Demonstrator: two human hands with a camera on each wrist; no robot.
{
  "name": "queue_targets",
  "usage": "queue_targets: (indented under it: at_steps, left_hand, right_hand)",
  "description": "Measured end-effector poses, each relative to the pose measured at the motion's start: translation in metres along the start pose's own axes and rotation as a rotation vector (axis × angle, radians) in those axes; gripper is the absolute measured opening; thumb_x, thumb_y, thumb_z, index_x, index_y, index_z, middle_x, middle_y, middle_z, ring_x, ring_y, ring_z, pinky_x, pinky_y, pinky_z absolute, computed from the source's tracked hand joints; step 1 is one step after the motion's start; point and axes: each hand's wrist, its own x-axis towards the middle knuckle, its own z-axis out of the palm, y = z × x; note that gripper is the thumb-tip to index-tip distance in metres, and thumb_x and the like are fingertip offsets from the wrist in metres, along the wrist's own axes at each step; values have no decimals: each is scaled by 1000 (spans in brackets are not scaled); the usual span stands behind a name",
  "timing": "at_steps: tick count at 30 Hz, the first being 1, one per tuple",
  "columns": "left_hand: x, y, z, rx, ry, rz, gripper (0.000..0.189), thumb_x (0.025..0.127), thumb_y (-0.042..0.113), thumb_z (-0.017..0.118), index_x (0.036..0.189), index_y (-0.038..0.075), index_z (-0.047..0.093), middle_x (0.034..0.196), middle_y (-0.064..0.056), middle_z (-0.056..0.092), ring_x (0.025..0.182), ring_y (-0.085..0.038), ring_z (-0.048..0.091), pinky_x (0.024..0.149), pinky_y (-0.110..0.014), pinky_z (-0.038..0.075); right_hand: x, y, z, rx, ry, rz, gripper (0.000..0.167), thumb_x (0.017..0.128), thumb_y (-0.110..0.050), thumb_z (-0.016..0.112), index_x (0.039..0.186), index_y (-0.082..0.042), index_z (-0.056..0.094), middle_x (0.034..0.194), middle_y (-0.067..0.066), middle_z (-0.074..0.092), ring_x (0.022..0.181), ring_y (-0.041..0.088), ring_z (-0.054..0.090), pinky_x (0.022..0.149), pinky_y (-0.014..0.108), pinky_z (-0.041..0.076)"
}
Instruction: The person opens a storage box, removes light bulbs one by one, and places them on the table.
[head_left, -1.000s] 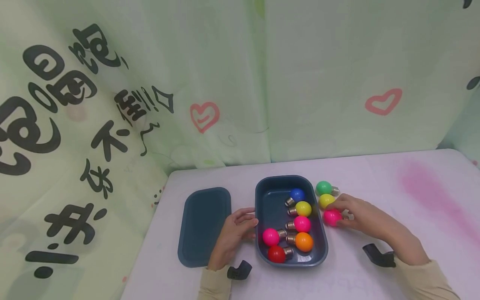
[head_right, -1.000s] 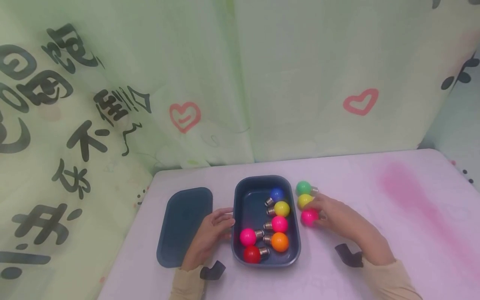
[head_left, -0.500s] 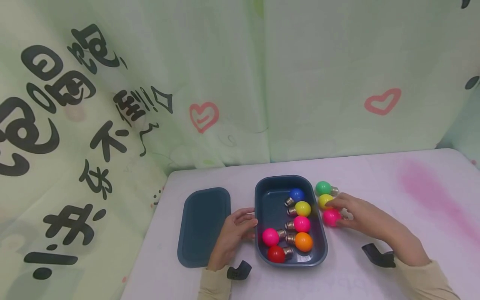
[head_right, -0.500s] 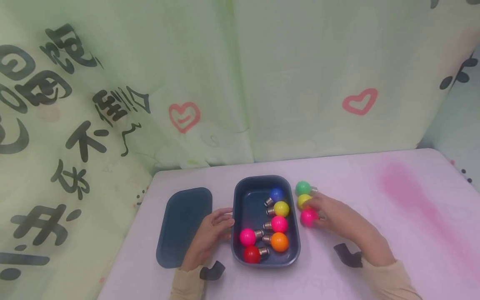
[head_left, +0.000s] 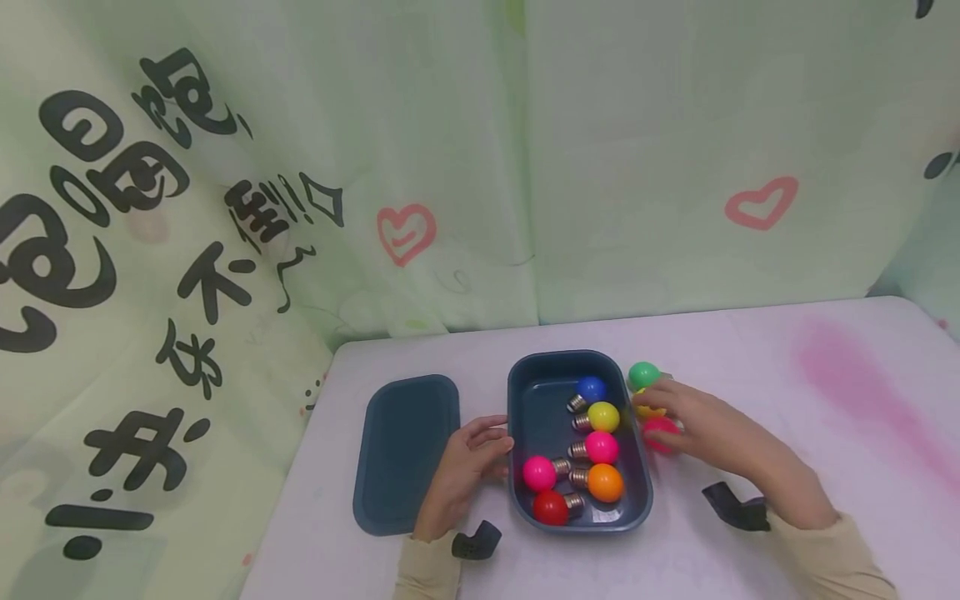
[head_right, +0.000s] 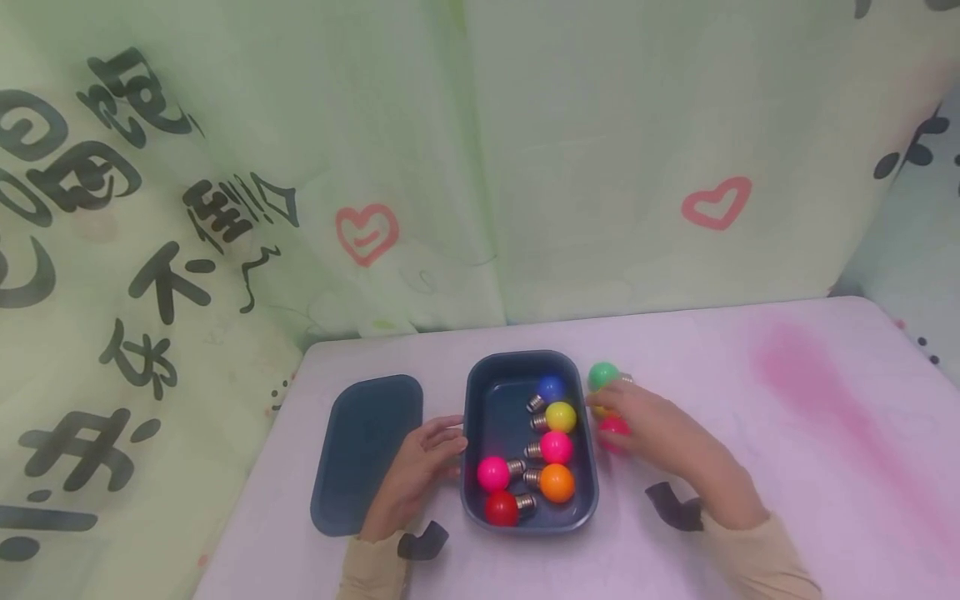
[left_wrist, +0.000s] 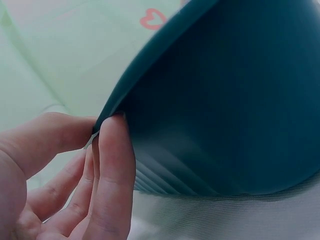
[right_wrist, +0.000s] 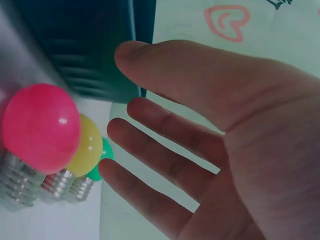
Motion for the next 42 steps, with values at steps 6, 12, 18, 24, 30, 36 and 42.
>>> queue_targets:
  at_steps: [6,12,18,24,30,36,42]
  left_hand:
    - [0,-1,0,-12,-2,6,47,89,18,75,131,5,60,115,-15,68,93,-17,68,72,-30,59]
    - [-1,0,1,-9,-7,22,46,89,15,73,132,3,59,117,-18,68,91,-16,67,70,-28,59]
    - [0,2,1,-5,-2,15,46,89,17,74,131,4,60,117,-18,68,92,-16,67,71,-28,59]
    - [1,2,2,-19,-3,17,46,89,15,74,131,3,60,114,-17,68,91,-14,66,71,-28,59]
    - [2,0,2,-22,-2,8,46,89,16,74,131,4,60,113,-16,68,92,-15,66,71,-28,59]
    - [2,0,1,-21,6,0,45,89,17,74,131,6,61,110,-12,70,93,-16,67,71,-28,59]
    - [3,0,2,-19,5,-1,44,90,16,73,130,6,61,111,-14,70,93,-16,67,71,-28,59]
  right_hand:
    - [4,-14,-1,-7,26,-32,42,82,-18,81,121,-10,67,115,9,63,108,30,61,86,45,58]
    - [13,-28,0,-8,28,-89,38,83,-18,80,118,-9,68,112,8,64,102,25,60,83,40,59]
    - [24,-42,5,0,-17,-100,39,83,-17,80,119,-10,69,111,7,64,104,25,61,84,40,59]
    - [33,-53,12,-31,-21,-148,36,84,-16,79,118,-10,69,113,8,65,105,26,63,86,40,58]
    - [40,-60,19,-24,-33,-196,37,83,-17,79,118,-8,68,111,8,65,99,23,65,83,34,59]
    - [46,-68,24,-1,-91,-203,38,85,-18,79,120,-7,68,112,7,66,99,22,66,83,36,59]
    - [52,-73,34,-12,-140,-182,39,83,-20,80,119,-8,69,112,8,67,99,22,67,83,38,59]
